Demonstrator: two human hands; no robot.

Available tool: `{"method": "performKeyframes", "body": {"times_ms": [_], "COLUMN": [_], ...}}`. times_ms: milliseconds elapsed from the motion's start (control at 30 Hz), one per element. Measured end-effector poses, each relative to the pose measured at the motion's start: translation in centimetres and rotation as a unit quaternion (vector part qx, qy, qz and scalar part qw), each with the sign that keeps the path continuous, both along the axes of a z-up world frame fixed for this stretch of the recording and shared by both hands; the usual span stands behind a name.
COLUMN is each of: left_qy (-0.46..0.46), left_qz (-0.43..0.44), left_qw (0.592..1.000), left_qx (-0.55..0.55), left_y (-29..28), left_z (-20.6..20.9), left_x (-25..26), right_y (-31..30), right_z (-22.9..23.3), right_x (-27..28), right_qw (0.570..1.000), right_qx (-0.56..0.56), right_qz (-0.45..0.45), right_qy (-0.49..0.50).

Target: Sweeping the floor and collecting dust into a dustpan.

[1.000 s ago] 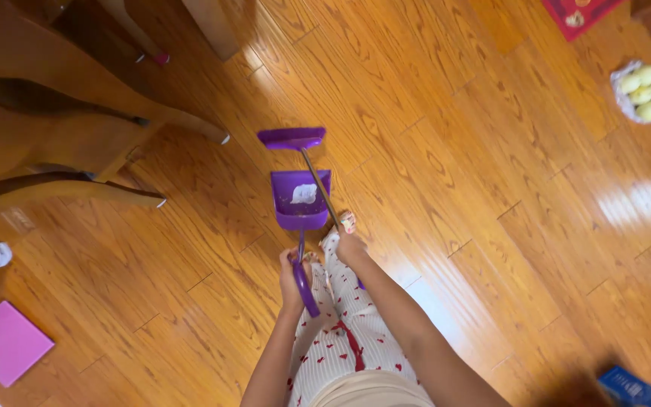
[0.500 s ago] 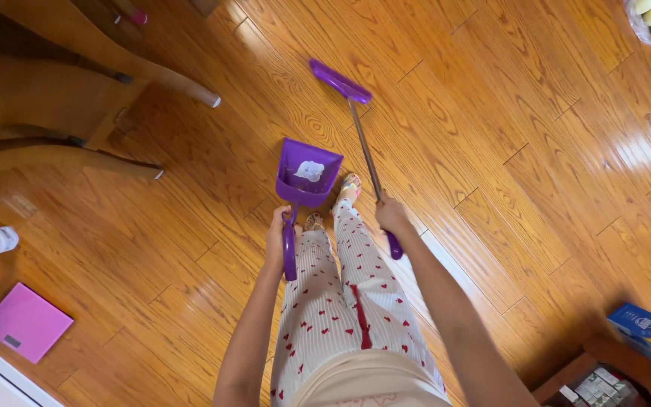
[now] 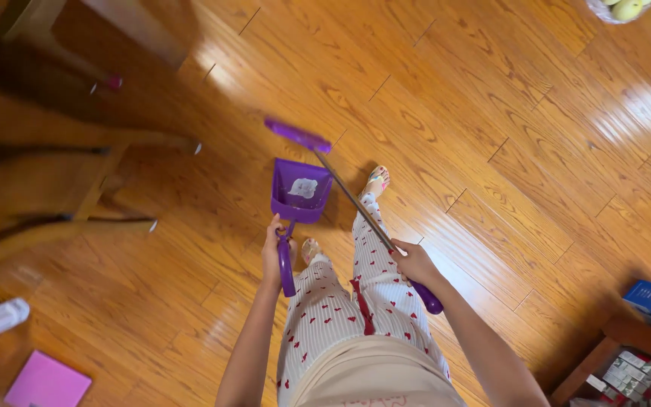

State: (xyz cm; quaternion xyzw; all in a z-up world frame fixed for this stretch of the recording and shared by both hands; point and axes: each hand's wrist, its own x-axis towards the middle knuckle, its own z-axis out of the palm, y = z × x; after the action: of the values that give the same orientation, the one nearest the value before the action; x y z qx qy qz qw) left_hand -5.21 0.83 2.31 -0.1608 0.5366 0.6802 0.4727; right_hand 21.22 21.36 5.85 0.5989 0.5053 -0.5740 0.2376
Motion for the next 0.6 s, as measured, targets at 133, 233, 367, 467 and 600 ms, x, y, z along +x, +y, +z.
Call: {"method": "performKeyframes", "body": {"times_ms": [133,233,367,467,600], "left_qy": [-0.023,0.056,0.220,-0.058,-0.068], "left_qz": [0.018,-0.058,-0.161,-0.092,-0.142], "left_qw": [0.999,0.997,0.959,0.992,0.980], "left_qx": [0.042,-0.008,-0.073,-0.072,-0.122], "left_y": [5.9,11.9,19.7,25.5,31.0], "left_z": [-1.2,-0.9,0.6,2.5,2.7], "left_x": [-0.9,-1.5,-2.3,-3.5,-4.6], "right_y": [6.2,13.8,26.6,36.0,45.7], "right_z": [-1.9,-2.9,-6.6,-9.9,-12.3], "right_x": [-1.7,-5.0,-9.4,-12.6,-15.6], "right_qw": [0.996,0.991,0.982,0.970,0.971], "right_qx": [0.042,0.107,0.133,0.152,0.214], "right_qz": [-0.063,-0.040,-0.109,-0.162,-0.105], "right_qy": [0.054,0.064,0.079,0.100,0.010]}}
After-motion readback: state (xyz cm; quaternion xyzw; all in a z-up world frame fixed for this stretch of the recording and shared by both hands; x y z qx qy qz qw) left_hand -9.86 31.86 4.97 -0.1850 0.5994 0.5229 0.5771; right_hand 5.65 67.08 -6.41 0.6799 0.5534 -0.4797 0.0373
